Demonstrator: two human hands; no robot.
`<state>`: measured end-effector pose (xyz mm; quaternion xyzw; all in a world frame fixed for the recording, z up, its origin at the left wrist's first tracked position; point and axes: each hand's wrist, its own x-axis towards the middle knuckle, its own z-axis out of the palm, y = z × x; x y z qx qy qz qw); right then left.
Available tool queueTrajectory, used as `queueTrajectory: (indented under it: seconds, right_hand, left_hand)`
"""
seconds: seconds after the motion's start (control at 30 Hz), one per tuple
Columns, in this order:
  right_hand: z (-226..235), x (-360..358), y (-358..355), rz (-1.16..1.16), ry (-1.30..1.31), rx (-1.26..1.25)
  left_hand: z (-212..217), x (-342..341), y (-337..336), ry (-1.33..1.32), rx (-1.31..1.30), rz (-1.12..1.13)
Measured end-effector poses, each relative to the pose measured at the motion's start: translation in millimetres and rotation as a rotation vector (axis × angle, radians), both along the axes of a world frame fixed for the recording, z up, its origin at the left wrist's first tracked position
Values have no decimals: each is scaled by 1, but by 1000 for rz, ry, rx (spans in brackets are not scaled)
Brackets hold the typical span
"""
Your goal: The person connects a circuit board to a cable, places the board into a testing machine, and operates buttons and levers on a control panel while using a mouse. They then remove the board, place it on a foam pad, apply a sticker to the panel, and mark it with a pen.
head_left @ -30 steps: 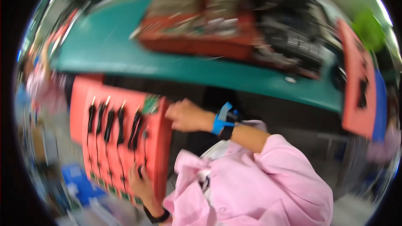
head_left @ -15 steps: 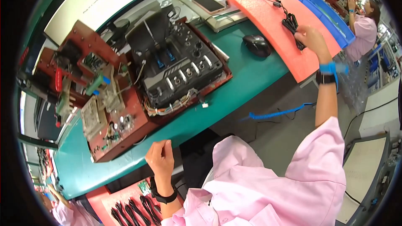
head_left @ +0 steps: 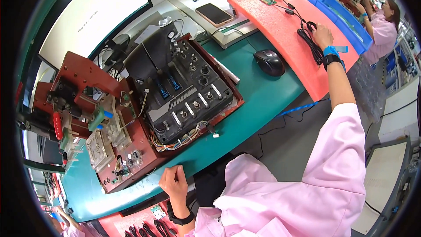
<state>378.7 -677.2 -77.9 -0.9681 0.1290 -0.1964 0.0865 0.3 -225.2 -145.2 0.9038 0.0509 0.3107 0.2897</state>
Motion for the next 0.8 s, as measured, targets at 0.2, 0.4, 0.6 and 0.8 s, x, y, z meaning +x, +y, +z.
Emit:
queueTrajectory:
  seconds: [0.2, 0.4, 0.6, 0.8]
  right_hand:
    - [-25, 23, -14, 163, 119, -112]
    - [45, -12, 7, 644, -12, 829]
    - [146, -139, 79, 965, -329, 1288]
    - [87, -243, 139, 1614, -241, 1476]
  left_hand:
    - [1, -1, -2, 21, -12, 0]
    - [4, 2, -3, -9, -32, -23]
    - [9, 3, -2, -32, -108, -93]
    - [48, -22, -18, 51, -1002, -448]
